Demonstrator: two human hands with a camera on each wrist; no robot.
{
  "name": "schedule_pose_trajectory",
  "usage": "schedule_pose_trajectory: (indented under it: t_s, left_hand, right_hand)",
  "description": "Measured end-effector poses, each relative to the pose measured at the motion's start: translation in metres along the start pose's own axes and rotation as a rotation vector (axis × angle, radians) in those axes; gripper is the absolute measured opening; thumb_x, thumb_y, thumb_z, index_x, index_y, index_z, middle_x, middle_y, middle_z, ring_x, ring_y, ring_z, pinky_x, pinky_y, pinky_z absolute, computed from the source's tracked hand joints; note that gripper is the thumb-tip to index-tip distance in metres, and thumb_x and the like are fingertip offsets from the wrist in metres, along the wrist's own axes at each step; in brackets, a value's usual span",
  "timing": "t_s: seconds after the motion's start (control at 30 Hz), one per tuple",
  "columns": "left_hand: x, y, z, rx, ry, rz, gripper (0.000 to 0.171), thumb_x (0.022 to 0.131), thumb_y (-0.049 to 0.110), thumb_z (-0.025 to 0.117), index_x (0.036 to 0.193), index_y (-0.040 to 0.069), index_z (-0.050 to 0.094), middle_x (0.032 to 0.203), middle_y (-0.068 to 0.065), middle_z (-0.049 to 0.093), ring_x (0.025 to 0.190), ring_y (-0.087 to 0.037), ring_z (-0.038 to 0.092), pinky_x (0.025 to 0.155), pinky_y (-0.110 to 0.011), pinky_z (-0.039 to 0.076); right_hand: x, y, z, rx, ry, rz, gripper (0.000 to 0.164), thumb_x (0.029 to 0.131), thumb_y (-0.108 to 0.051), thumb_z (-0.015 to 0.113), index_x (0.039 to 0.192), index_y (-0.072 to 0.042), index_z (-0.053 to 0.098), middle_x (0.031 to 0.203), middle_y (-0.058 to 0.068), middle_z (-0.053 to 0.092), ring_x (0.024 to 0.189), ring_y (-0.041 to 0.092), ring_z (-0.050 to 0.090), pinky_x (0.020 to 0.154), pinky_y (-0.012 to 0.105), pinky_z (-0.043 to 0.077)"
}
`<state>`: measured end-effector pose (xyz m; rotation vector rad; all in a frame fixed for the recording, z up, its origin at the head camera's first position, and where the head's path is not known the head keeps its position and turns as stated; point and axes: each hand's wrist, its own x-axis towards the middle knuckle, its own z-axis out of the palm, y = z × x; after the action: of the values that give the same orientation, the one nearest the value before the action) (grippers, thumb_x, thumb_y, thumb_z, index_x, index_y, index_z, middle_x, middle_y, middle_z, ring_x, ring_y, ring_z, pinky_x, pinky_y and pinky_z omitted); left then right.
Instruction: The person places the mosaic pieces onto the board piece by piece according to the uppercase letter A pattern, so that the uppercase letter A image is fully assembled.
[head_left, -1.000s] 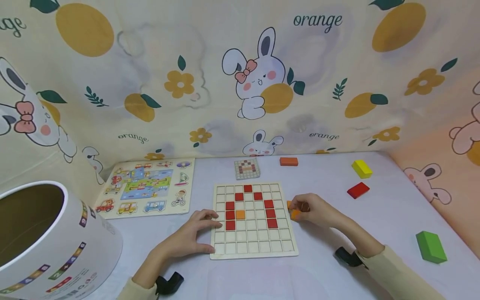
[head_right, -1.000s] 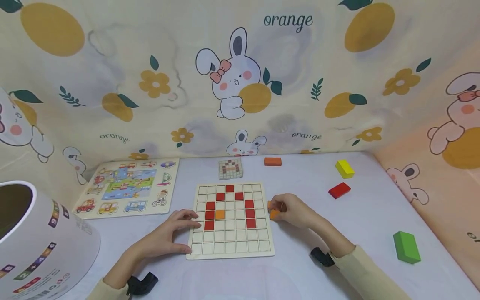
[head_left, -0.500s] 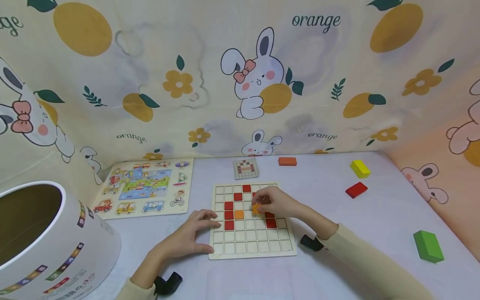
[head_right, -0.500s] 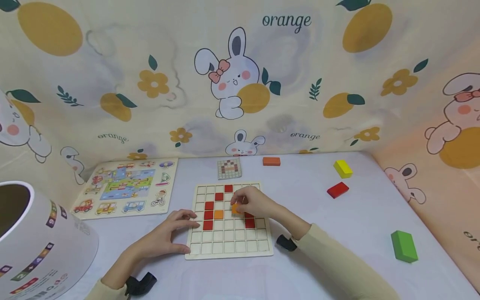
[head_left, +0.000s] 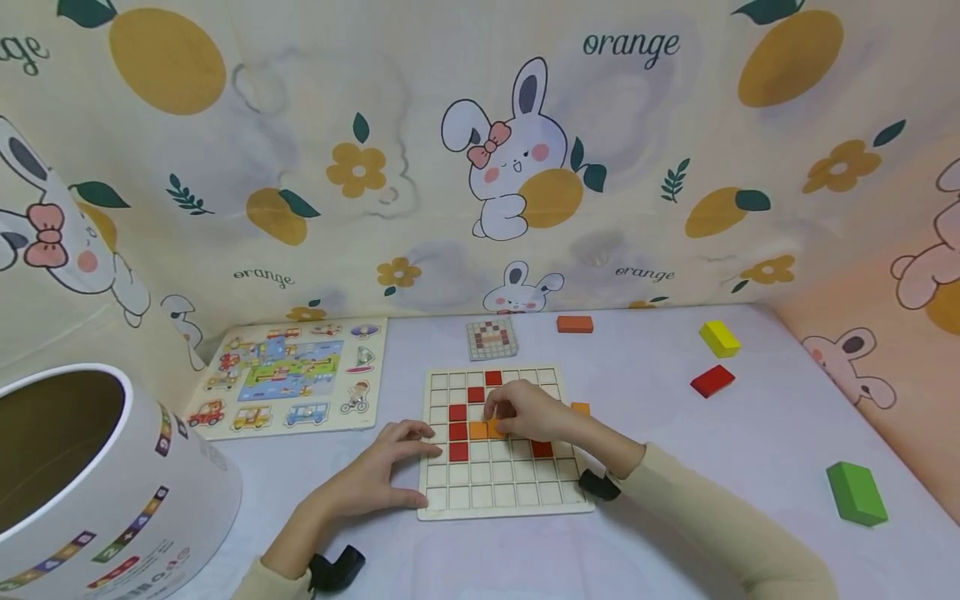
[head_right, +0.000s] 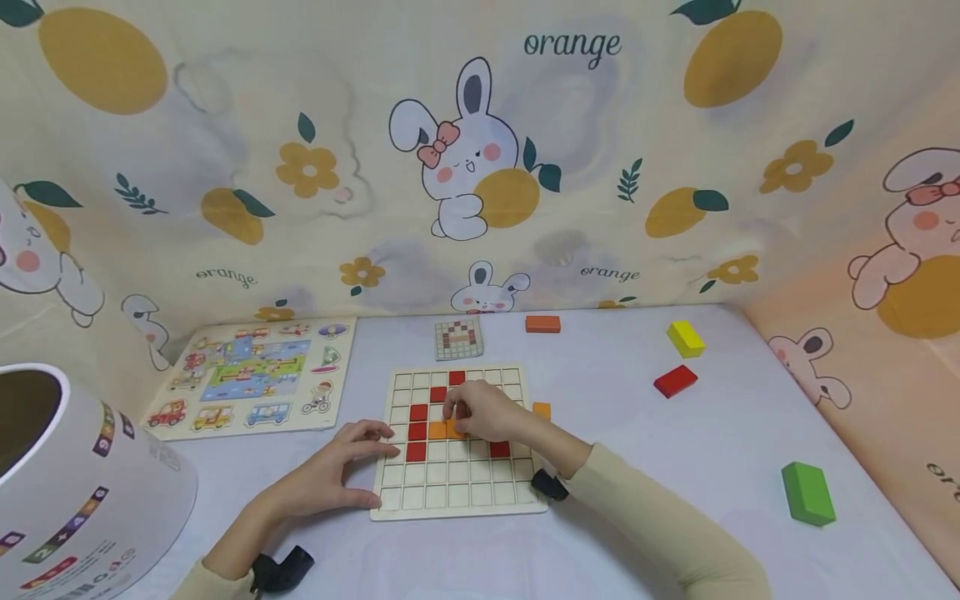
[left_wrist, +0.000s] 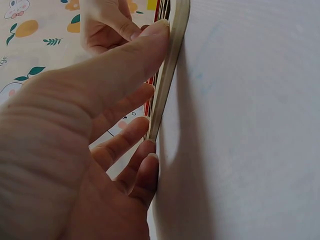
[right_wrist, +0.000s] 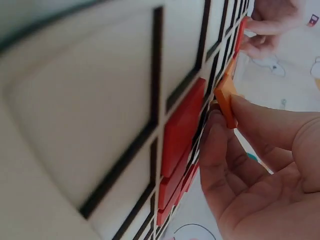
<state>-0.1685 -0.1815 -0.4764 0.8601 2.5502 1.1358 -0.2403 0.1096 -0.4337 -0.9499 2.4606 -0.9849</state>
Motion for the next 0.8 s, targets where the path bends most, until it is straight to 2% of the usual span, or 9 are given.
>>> schedule_pose_trajectory:
  t_s: [0.27, 0.53, 0.8]
  left_hand:
    - [0.0, 0.001, 0.001, -0.007, -0.001, -0.015, 0.059, 0.077, 0.044, 0.084, 0.128, 0.022, 0.066, 0.143, 0.002, 0.043, 0.134, -0.024, 0.035, 0.111, -0.057, 0.03]
    - [0.0, 0.0, 0.0, -0.004, -0.001, 0.0, 0.059, 0.077, 0.044, 0.084, 0.128, 0.021, 0.065, 0.143, 0.002, 0.044, 0.133, -0.023, 0.036, 0.111, -0.056, 0.031]
    - [0.0, 0.0, 0.001, -0.005, 0.005, -0.002, 0.059, 0.077, 0.045, 0.083, 0.128, 0.021, 0.065, 0.143, 0.002, 0.043, 0.133, -0.023, 0.035, 0.111, -0.057, 0.031]
  right_hand:
    - [-0.002, 0.001, 0.002, -0.053, 0.025, -0.002, 0.013, 0.087, 0.005, 0.071, 0.093, -0.006, 0.071, 0.081, -0.002, 0.062, 0.074, 0.013, 0.053, 0.067, 0.024, 0.049]
    - [-0.004, -0.004, 0.003, -0.253, 0.067, -0.028, 0.009, 0.086, -0.002, 0.075, 0.094, -0.007, 0.077, 0.082, -0.004, 0.06, 0.074, 0.011, 0.052, 0.066, 0.025, 0.046]
    - [-0.012, 0.0, -0.006, -0.241, 0.093, -0.002, 0.014, 0.086, 0.0, 0.074, 0.098, -0.006, 0.073, 0.082, -0.003, 0.063, 0.074, 0.012, 0.052, 0.065, 0.026, 0.047]
